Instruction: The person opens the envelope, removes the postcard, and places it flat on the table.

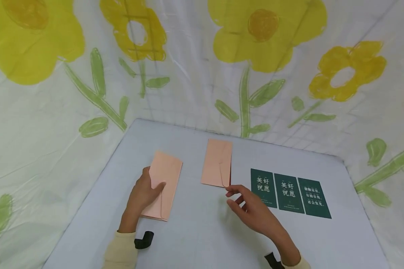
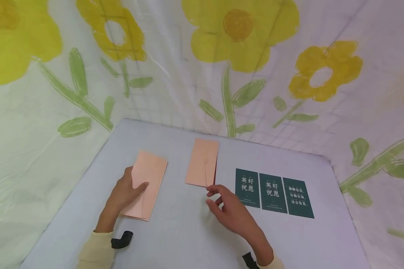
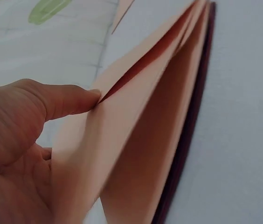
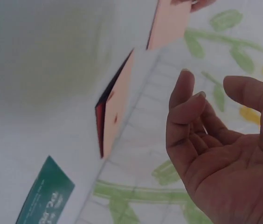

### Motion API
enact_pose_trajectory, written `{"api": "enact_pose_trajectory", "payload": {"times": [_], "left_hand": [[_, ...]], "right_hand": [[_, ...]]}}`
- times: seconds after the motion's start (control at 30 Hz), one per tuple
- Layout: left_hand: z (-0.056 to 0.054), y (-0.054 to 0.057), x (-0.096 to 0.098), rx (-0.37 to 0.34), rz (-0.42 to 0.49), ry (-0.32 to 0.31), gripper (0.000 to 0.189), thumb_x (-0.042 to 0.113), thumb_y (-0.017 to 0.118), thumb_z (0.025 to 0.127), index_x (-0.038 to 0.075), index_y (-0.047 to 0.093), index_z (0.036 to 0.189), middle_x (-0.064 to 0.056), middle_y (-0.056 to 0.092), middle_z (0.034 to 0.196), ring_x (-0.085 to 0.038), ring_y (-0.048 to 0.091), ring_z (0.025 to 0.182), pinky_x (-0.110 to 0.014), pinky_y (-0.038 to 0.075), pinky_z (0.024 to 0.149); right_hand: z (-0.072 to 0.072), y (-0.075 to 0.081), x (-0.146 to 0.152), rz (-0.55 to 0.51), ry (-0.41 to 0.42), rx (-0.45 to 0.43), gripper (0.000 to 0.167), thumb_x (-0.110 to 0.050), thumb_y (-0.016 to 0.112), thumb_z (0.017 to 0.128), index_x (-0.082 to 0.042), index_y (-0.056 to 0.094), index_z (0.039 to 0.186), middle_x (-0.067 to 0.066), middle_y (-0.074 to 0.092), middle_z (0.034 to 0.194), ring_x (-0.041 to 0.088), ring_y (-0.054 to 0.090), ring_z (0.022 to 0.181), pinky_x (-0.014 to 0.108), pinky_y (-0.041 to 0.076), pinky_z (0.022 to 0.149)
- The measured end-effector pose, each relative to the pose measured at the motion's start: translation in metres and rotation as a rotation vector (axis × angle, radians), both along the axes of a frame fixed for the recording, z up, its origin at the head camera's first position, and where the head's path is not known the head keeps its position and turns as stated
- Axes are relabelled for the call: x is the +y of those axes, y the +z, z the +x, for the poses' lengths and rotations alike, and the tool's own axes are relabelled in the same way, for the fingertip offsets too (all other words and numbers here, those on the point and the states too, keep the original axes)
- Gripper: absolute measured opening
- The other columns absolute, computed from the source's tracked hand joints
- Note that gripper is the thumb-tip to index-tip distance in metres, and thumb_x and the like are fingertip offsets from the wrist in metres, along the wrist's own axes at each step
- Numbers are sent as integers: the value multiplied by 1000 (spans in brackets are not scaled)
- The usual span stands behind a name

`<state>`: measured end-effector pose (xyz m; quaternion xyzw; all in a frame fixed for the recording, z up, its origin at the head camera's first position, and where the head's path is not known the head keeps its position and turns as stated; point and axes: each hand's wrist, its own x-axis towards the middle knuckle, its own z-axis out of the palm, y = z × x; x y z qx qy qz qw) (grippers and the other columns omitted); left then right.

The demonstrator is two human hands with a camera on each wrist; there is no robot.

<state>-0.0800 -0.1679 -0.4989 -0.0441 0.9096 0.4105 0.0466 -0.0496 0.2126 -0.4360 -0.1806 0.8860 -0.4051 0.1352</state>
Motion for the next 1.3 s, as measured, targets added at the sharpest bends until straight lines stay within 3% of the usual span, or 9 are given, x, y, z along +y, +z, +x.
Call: {"api": "enact_pose_trajectory", "payload": {"times": [0.13, 0.33, 0.6, 0.77, 0.83, 0.93, 1.03, 1.13, 1.3], "left_hand": [[1, -2, 2, 43, -35, 19, 83, 24, 71, 101, -14, 22, 157, -37, 38, 149, -51, 49, 132, -63, 44, 107], [4, -5, 6, 102, -73, 66, 84, 21, 76, 98, -12, 25, 156, -34, 30, 140, -48, 32, 125, -63, 36, 103], [12, -7, 8, 109, -93, 119, 75, 20, 74, 99, 2, 31, 158, -30, 25, 148, -45, 29, 124, -60, 29, 97], [15, -9, 9, 110, -90, 132, 65, 19, 73, 100, 0, 39, 153, -31, 27, 147, -48, 29, 128, -61, 31, 97], [16, -10, 10, 107, -94, 132, 63, 19, 73, 101, -1, 41, 151, -31, 28, 147, -48, 29, 128, -61, 32, 96], [17, -11, 14, 98, -100, 132, 61, 20, 73, 101, -1, 42, 149, -31, 30, 146, -47, 30, 128, -60, 33, 94], [18, -12, 19, 96, -99, 136, 61, 19, 74, 100, -2, 43, 148, -30, 31, 145, -47, 32, 127, -59, 34, 93], [18, -12, 22, 100, -103, 141, 60, 18, 75, 99, -1, 45, 147, -29, 32, 144, -46, 32, 126, -59, 34, 92], [18, -12, 23, 92, -105, 147, 56, 18, 74, 100, -1, 46, 145, -28, 32, 143, -45, 32, 124, -58, 33, 93]], "right_hand": [[-16, -1, 1, 22, -15, 50, 38, -30, 66, 108, -18, 56, 143, -1, 67, 125, 10, 67, 96, 28, 57, 75], [-43, -9, 2, 117, -120, 110, 33, -22, 67, 107, -10, 62, 137, 2, 70, 117, 13, 66, 89, 28, 55, 68], [-88, -5, -8, 261, -110, 77, 39, -29, 63, 108, -4, 60, 138, 10, 73, 116, 21, 69, 88, 37, 57, 69], [-123, -15, -17, 382, -128, 6, 46, -38, 59, 109, 1, 61, 133, 15, 74, 109, 24, 70, 83, 43, 58, 72], [-134, -23, -20, 437, -140, -37, 48, -44, 59, 108, 1, 66, 123, 13, 75, 96, 23, 70, 74, 40, 55, 65], [-145, -39, -24, 519, -148, -79, 55, -54, 60, 105, -3, 72, 89, 7, 70, 69, 21, 65, 60, 33, 43, 51], [-151, -51, -26, 560, -150, -89, 64, -60, 65, 101, -11, 64, 60, 4, 62, 52, 21, 60, 51, 30, 34, 45], [-154, -57, -26, 552, -156, -79, 64, -60, 70, 97, -15, 56, 54, 2, 56, 50, 19, 55, 49, 29, 32, 44], [-159, -62, -24, 535, -155, -81, 64, -59, 72, 96, -16, 46, 57, -3, 36, 51, 15, 39, 50, 29, 26, 47]]}}
